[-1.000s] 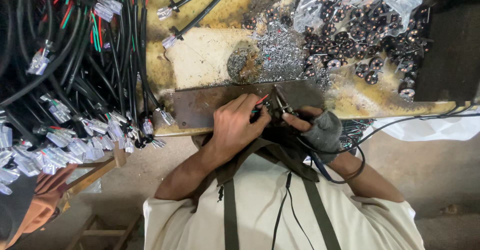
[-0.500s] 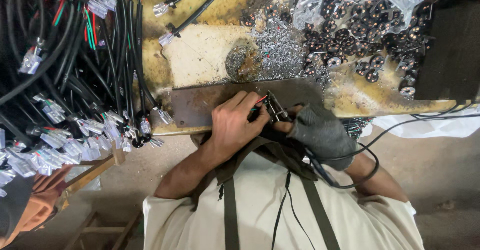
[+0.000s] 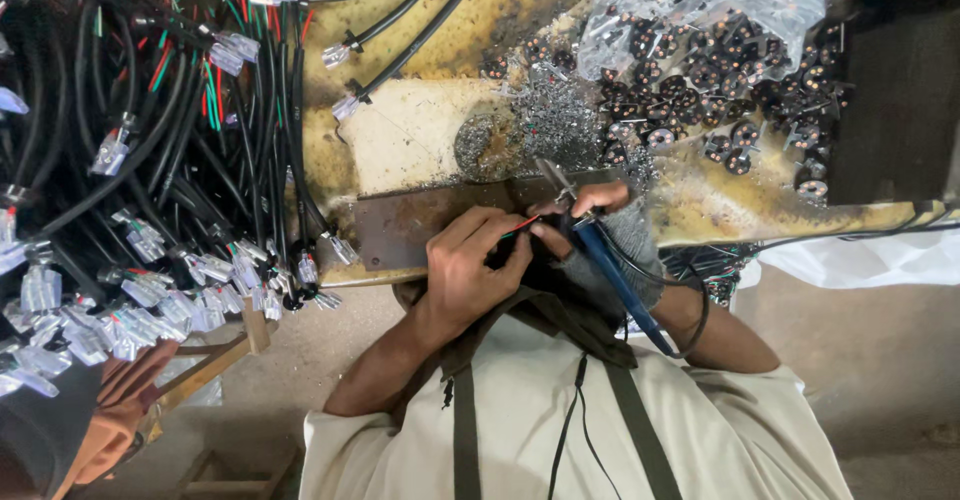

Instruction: The person repeatedly solders small black plastic connectors to the ends of multi-colored wires using a soldering iron. They pick up each connector, align it with the wire ends, apply solder, and place the finished unit on the workbench.

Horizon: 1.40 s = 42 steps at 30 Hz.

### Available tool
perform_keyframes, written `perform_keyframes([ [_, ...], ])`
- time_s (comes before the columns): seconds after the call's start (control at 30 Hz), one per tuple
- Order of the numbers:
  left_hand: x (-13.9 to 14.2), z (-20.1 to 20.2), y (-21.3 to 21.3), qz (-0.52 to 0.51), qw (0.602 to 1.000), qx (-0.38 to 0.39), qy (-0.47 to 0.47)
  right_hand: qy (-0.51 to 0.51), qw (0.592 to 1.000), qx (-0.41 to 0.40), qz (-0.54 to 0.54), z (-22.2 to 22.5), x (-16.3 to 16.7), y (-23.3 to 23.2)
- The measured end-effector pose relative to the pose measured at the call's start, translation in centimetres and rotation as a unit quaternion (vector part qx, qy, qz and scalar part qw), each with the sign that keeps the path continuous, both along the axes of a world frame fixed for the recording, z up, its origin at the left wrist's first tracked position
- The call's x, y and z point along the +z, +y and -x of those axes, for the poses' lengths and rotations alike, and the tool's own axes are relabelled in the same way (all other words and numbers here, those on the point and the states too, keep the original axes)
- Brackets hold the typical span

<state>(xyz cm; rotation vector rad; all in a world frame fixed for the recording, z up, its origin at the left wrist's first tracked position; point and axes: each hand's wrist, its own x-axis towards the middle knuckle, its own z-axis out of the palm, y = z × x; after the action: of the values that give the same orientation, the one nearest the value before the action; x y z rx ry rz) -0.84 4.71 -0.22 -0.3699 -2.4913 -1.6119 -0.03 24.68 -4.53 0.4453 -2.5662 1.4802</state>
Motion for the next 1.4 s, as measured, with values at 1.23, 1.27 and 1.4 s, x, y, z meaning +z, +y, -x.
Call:
perform_keyframes([
  [1.23, 1.4, 0.5, -0.7, 0.096, 0.994, 0.031, -0.045, -0.099, 0.984, -0.002, 0.149, -0.4, -1.3, -0.6],
  [1.27, 1.6, 1.1, -1.0, 0.128, 0.989, 0.044, -0.064, -0.105, 0.982, -0.007, 0.158, -0.3, -0.9, -0.8],
  [1.4, 1.8, 3.3, -1.5, 0.231, 0.962, 0.080, -0.124, -0.176, 0.943, 0.022, 0.283, -0.6, 0.7, -0.9],
])
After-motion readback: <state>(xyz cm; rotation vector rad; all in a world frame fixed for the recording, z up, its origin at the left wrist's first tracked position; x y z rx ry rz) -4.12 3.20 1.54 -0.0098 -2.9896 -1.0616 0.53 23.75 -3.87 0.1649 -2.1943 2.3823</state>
